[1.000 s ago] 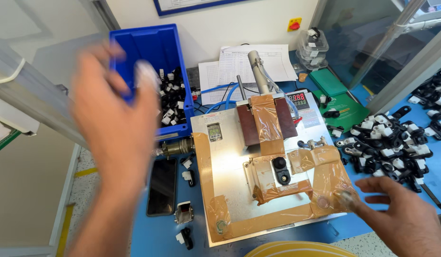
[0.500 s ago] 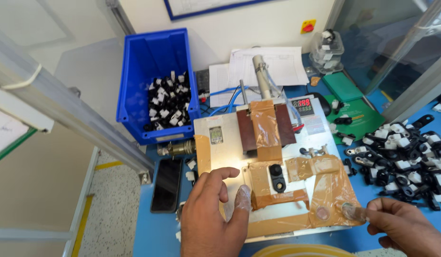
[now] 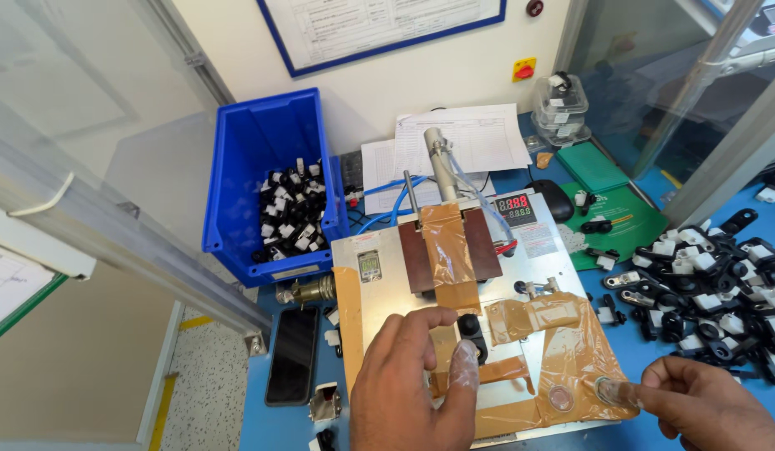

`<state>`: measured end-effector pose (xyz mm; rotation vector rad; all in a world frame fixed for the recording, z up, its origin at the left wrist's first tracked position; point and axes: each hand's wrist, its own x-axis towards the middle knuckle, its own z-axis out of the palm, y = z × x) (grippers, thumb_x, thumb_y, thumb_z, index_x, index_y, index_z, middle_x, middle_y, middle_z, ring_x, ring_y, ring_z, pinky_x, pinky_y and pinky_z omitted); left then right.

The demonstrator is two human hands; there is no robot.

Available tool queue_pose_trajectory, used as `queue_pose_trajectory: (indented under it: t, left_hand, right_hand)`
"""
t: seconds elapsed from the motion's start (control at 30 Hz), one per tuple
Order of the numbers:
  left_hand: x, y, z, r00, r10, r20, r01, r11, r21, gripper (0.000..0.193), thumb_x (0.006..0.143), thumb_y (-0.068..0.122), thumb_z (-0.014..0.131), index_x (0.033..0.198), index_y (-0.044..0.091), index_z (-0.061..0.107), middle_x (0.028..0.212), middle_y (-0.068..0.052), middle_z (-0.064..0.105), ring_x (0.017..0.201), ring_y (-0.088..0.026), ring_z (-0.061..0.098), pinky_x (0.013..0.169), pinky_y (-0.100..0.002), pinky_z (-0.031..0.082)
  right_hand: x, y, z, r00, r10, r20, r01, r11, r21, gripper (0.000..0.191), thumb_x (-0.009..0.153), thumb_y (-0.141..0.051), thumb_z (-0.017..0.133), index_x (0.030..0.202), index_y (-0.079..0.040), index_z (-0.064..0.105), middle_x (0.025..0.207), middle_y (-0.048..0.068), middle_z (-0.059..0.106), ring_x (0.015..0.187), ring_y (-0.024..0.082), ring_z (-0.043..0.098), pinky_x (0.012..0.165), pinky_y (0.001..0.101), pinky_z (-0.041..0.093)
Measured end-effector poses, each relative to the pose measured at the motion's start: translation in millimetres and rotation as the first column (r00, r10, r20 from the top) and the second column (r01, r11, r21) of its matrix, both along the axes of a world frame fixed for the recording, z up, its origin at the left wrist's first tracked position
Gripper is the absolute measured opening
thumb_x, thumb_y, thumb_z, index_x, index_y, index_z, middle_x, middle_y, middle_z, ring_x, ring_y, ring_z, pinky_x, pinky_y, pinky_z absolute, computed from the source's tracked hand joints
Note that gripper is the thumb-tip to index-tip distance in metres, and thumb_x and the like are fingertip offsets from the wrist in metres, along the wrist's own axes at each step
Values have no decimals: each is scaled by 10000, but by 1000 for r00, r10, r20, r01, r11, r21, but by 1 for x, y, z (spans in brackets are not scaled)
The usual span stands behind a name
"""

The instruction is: The person picks black plastic parts from a blue bin and from the bench, places each part into the fixture of a small bench-top press machine, and presses it, then sets the pressed part onto a growing pile on the right side of the workbench. The cycle is repeated continuously throughout the episode.

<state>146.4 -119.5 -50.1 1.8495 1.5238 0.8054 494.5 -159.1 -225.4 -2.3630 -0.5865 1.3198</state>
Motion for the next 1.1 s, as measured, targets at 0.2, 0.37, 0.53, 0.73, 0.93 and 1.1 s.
queue_pose_trajectory:
  t: [0.2,0.37,0.53,0.73,0.93,1.1]
  left_hand:
    - [6,-3,-1,1000,9,-25,-11,997,-81,406,838,272,704,1236,198,676,761,-22,507,683,-158,581,628,-359,489]
    - [12,-7,-3,1000,18,-5,-18,1000,-24,403,826,259,712,1220,185,677,773,-24,511,677,-160,580,618,-367,491]
    - [18,-10,-2,999,47,-2,-47,999,14,386,802,234,717,1182,176,681,783,-38,511,669,-182,580,615,-385,491]
    - [24,-11,4,998,56,-38,-56,998,-16,393,804,238,712,1191,186,665,795,-46,515,690,-200,590,625,-400,491]
    - [30,-2,6,966,255,-46,-255,967,0,345,748,244,813,941,116,557,814,-63,605,721,-250,617,675,-436,492]
    - [35,13,9,958,244,-149,-259,961,-95,397,744,247,862,874,118,510,883,-75,638,809,-273,642,742,-447,515]
  right_hand:
    - [10,2,-10,998,58,-19,-57,998,33,448,790,-343,917,841,-22,610,616,132,542,552,218,430,501,369,355]
    - [11,3,-13,993,108,44,-110,993,32,489,766,-386,923,821,-12,614,597,116,547,536,203,467,476,344,410]
    - [-1,-1,2,992,98,83,-101,994,32,520,754,-440,900,823,-8,618,599,125,530,532,213,452,496,361,377]
    - [6,2,13,985,170,43,-164,980,-117,539,783,-528,843,970,-62,647,651,127,582,518,187,379,502,347,329]
    - [42,1,-10,999,-15,39,20,993,-115,610,893,-582,788,1060,-11,656,669,159,575,469,188,408,433,344,383]
    - [78,0,-31,997,59,53,-59,998,3,566,924,-518,781,1079,12,658,785,158,582,527,226,476,423,366,418]
